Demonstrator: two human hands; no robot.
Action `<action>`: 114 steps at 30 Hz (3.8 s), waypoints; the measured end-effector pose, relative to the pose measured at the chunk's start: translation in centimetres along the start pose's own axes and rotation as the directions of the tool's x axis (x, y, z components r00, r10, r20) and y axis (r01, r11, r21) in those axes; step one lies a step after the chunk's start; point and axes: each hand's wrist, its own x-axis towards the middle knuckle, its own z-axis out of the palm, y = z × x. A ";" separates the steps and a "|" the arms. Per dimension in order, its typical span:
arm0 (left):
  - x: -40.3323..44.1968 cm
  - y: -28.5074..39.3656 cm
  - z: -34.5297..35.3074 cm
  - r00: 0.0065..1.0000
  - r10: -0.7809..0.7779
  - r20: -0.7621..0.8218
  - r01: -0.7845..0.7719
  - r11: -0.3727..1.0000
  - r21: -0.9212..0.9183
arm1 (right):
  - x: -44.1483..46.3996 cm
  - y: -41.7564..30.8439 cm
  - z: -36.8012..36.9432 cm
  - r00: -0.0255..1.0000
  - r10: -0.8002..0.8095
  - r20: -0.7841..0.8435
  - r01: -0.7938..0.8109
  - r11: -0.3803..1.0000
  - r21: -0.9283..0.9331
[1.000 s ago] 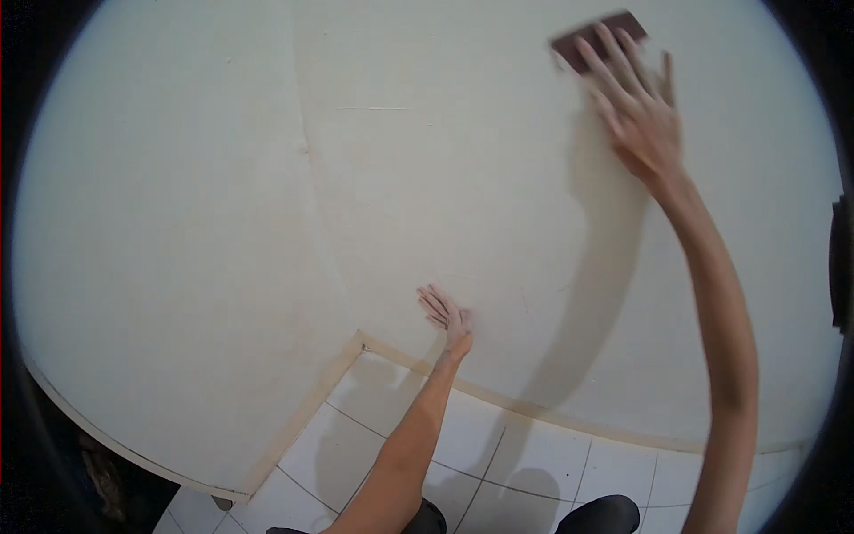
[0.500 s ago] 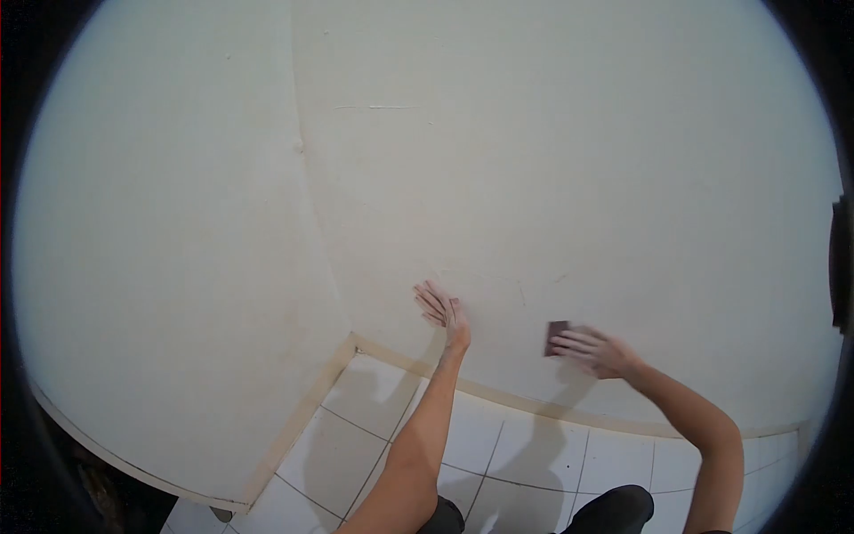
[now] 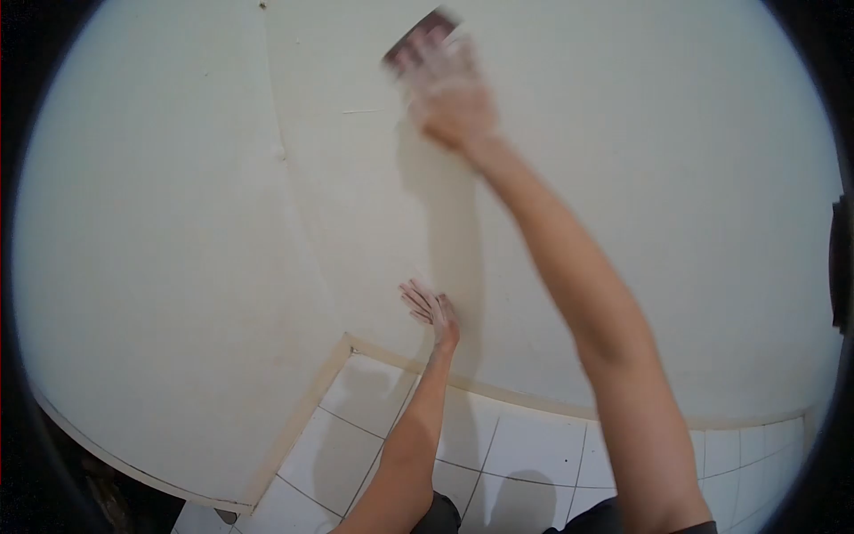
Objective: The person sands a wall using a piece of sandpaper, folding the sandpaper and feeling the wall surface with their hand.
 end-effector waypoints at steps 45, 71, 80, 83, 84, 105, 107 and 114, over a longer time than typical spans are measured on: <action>17.5 33.2 -2.3 0.436 0.900 -0.006 -0.829 0.404 0.386 | -39.7 11.5 -11.5 0.948 0.240 0.208 -0.244 0.970 -0.009; 25.3 55.0 -5.5 0.693 0.712 -0.110 -0.665 0.691 0.284 | -38.6 15.5 -14.3 0.963 0.241 0.120 -0.237 0.970 -0.044; 19.0 27.9 -5.2 0.569 0.816 0.101 -0.810 0.535 0.242 | -39.8 10.7 -10.3 0.967 0.186 0.176 -0.178 0.982 -0.058; 18.2 25.4 -4.5 0.582 0.797 0.165 -0.762 0.463 0.452 | -39.8 10.5 -10.2 0.962 0.194 0.191 -0.188 0.981 -0.050; 18.3 26.5 -4.2 0.589 0.797 0.132 -0.742 0.469 0.478 | -40.0 10.6 -10.0 0.959 0.200 0.199 -0.194 0.980 -0.049; 19.4 24.5 -5.6 0.690 0.724 -0.016 -0.685 0.659 0.311 | -39.5 10.0 -9.4 0.967 0.191 0.169 -0.192 0.981 -0.013; 22.8 28.5 -5.7 0.694 0.716 -0.078 -0.673 0.683 0.283 | -39.5 10.1 -9.4 0.967 0.187 0.172 -0.187 0.982 -0.016; 32.6 39.0 -7.3 0.668 0.735 -0.120 -0.703 0.675 0.221 | -39.4 10.1 -9.3 0.969 0.187 0.162 -0.191 0.981 0.009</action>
